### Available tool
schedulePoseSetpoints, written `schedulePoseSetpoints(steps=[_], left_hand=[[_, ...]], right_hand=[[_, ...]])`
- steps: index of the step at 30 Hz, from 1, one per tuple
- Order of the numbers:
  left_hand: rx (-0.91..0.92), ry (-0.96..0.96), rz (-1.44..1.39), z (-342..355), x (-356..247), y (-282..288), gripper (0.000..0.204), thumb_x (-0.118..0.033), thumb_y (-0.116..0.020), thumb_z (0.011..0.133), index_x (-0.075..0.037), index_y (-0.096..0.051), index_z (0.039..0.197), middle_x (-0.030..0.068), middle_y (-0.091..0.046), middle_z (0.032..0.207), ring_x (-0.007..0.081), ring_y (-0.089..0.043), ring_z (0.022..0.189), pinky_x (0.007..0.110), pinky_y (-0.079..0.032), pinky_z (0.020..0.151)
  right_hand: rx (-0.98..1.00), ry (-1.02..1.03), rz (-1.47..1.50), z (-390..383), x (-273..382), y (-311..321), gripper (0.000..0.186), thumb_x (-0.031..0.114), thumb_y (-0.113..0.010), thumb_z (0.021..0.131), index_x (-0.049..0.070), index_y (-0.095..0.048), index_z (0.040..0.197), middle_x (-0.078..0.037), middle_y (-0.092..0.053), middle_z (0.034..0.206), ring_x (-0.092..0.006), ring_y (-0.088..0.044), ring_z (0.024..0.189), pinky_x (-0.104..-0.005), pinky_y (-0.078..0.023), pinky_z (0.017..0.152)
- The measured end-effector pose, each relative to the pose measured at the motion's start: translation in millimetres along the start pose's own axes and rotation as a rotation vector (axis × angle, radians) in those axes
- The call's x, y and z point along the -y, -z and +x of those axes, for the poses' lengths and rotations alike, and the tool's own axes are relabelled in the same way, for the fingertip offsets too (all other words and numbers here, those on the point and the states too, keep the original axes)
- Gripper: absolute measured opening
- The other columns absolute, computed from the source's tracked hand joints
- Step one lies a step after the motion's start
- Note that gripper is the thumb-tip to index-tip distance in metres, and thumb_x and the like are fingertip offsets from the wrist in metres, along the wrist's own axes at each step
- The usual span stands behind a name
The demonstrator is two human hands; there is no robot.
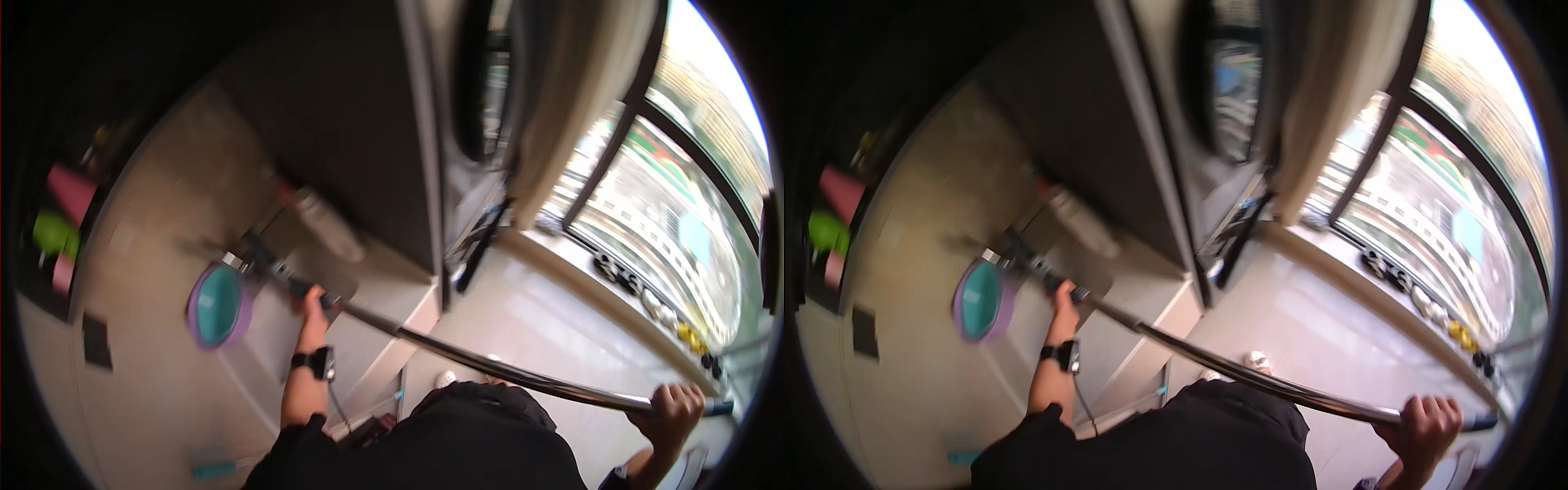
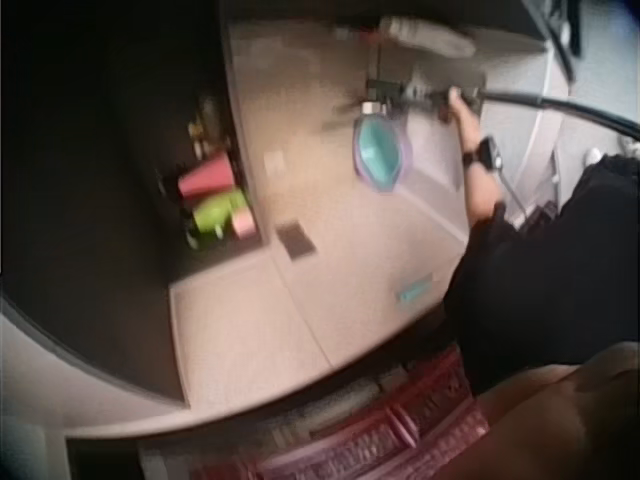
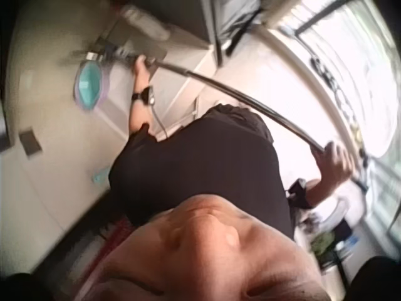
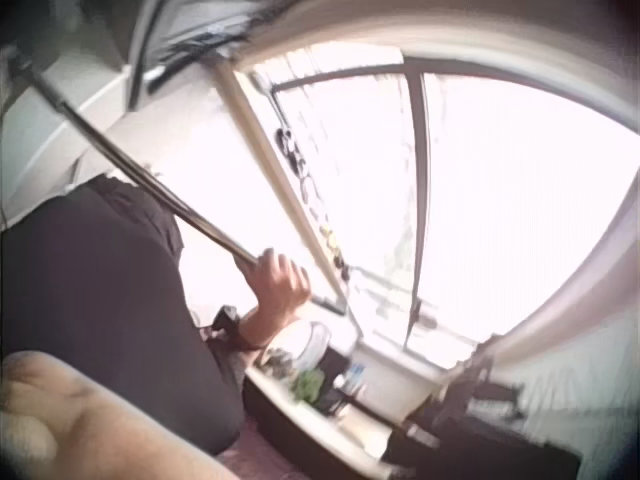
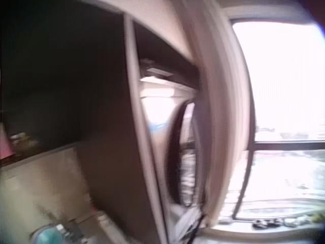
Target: Cleaning a large window using a squeegee on an extension pole.
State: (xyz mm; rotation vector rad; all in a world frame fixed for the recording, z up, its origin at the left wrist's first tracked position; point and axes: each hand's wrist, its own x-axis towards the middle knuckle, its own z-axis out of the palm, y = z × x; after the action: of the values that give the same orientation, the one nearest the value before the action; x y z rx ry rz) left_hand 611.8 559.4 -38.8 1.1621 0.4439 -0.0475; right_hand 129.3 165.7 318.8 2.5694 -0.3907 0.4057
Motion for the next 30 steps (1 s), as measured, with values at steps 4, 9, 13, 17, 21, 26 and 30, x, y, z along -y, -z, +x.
schedulePoseSetpoints(steps=[4,9,13,17,21,26,30], left_hand=[[0.276,-0.044,0.012,21,20,-42,0.03,-0.019,-0.061,0.075,-0.006,-0.055,0.101,0.0071,-0.055,0.097,0.0238,-0.055,0.091,0.048,-0.045,0.085],[0.676,0.098,-0.022,6,89,-270,0.031,-0.022,-0.059,0.076,-0.007,-0.055,0.102,0.0071,-0.054,0.1,0.0238,-0.053,0.094,0.047,-0.043,0.087],[0.78,0.139,-0.051,-32,110,-346,0.031,-0.024,-0.058,0.076,-0.007,-0.054,0.103,0.007,-0.054,0.102,0.0239,-0.052,0.097,0.047,-0.041,0.088],[0.773,0.122,-0.078,-37,103,-379,0.032,-0.026,-0.057,0.077,-0.008,-0.054,0.104,0.007,-0.053,0.105,0.0239,-0.05,0.099,0.047,-0.039,0.09],[0.688,0.091,-0.092,-31,94,-377,0.033,-0.028,-0.056,0.078,-0.009,-0.054,0.104,0.007,-0.052,0.107,0.0239,-0.049,0.102,0.047,-0.037,0.092],[0.534,0.056,-0.122,-42,93,-355,0.034,-0.03,-0.055,0.078,-0.009,-0.054,0.105,0.007,-0.052,0.11,0.0239,-0.047,0.105,0.047,-0.034,0.093],[0.371,0.027,-0.155,-67,103,-320,0.035,-0.032,-0.054,0.079,-0.01,-0.053,0.106,0.007,-0.051,0.113,0.024,-0.046,0.108,0.047,-0.033,0.095]], right_hand=[[0.077,0.038,0.087,17,17,-6,0.056,0.063,-0.064,0.064,0.013,-0.041,0.053,-0.002,-0.039,0.048,-0.0192,-0.046,0.044,-0.0319,-0.037,0.047],[0.095,0.016,0.059,8,20,4,0.051,0.059,-0.062,0.069,0.016,-0.042,0.051,0.003,-0.041,0.043,-0.0136,-0.052,0.042,-0.0247,-0.04,0.046],[0.132,-0.018,0.066,-18,12,-1,0.052,0.06,-0.059,0.073,0.016,-0.043,0.05,0.001,-0.044,0.042,-0.0153,-0.055,0.041,-0.0247,-0.041,0.044],[0.174,-0.028,0.102,-29,4,-22,0.053,0.061,-0.058,0.073,0.015,-0.044,0.051,0.0,-0.048,0.043,-0.017,-0.057,0.043,-0.0264,-0.043,0.045],[0.203,-0.045,0.101,-32,-21,-30,0.052,0.061,-0.06,0.071,0.014,-0.045,0.051,0.0,-0.049,0.043,-0.0182,-0.058,0.043,-0.0274,-0.043,0.045],[0.187,-0.028,0.115,-36,-62,-51,0.053,0.061,-0.063,0.067,0.014,-0.045,0.052,-0.001,-0.051,0.044,-0.019,-0.059,0.044,-0.0285,-0.044,0.046],[0.143,-0.008,0.158,-43,-90,-72,0.051,0.059,-0.063,0.068,0.014,-0.045,0.052,-0.001,-0.051,0.045,-0.0189,-0.059,0.044,-0.0285,-0.045,0.046]])
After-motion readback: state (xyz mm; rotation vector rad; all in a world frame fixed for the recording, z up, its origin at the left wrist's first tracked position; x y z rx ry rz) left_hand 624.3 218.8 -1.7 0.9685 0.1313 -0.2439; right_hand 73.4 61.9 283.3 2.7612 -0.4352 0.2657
